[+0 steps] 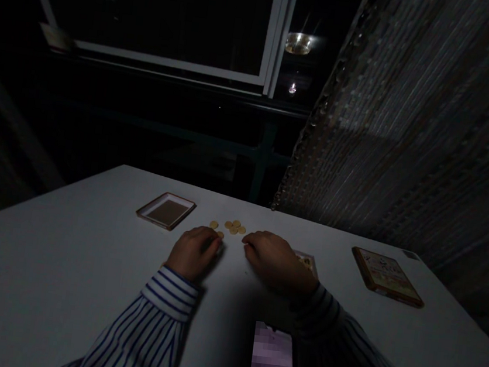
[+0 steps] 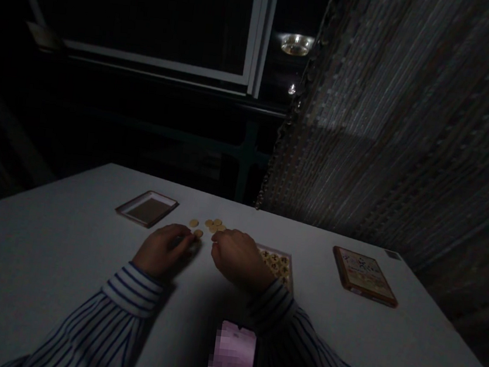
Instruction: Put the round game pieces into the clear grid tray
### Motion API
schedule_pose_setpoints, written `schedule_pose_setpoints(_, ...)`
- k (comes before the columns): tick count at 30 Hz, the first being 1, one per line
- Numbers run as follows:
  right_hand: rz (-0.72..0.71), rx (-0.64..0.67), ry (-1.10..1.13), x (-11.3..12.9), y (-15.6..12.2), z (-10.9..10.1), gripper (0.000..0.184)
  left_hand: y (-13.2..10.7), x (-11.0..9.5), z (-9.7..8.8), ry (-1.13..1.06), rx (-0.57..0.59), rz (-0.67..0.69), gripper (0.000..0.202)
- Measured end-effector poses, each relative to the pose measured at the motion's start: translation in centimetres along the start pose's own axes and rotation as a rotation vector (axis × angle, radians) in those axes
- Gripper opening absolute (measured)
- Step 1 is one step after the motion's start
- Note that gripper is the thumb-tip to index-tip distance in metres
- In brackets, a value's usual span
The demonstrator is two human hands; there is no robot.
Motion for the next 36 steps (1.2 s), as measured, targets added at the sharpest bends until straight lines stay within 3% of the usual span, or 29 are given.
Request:
schedule_pose_setpoints(7,-0.014,0.012,-0.074,0.9,0.8,3.9,0.030,-0.2,0.6,0.8,0.071,0.090,0.014,0.027)
schedule_pose_setpoints(12,-0.058,0.001,-0.127,0.9,0.5,5.3,0.026,-0.3,0.4,1.2,0.101,0.142,0.049,0.027)
schedule_pose_setpoints(36,-0.084,-0.015,-0.125,0.6,0.0,5.3,0.025,-0.9,0.3,1.9,0.230,0.262,0.095,0.026)
Point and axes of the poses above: each hand's wrist, its own y-axis towards the middle knuckle, its own z-axis out of the palm, x = y × z, the point moved 6 cm from there along y, towards the middle knuckle, and after that the axes turned 5 degrees about -x, right-handed, at the moved point
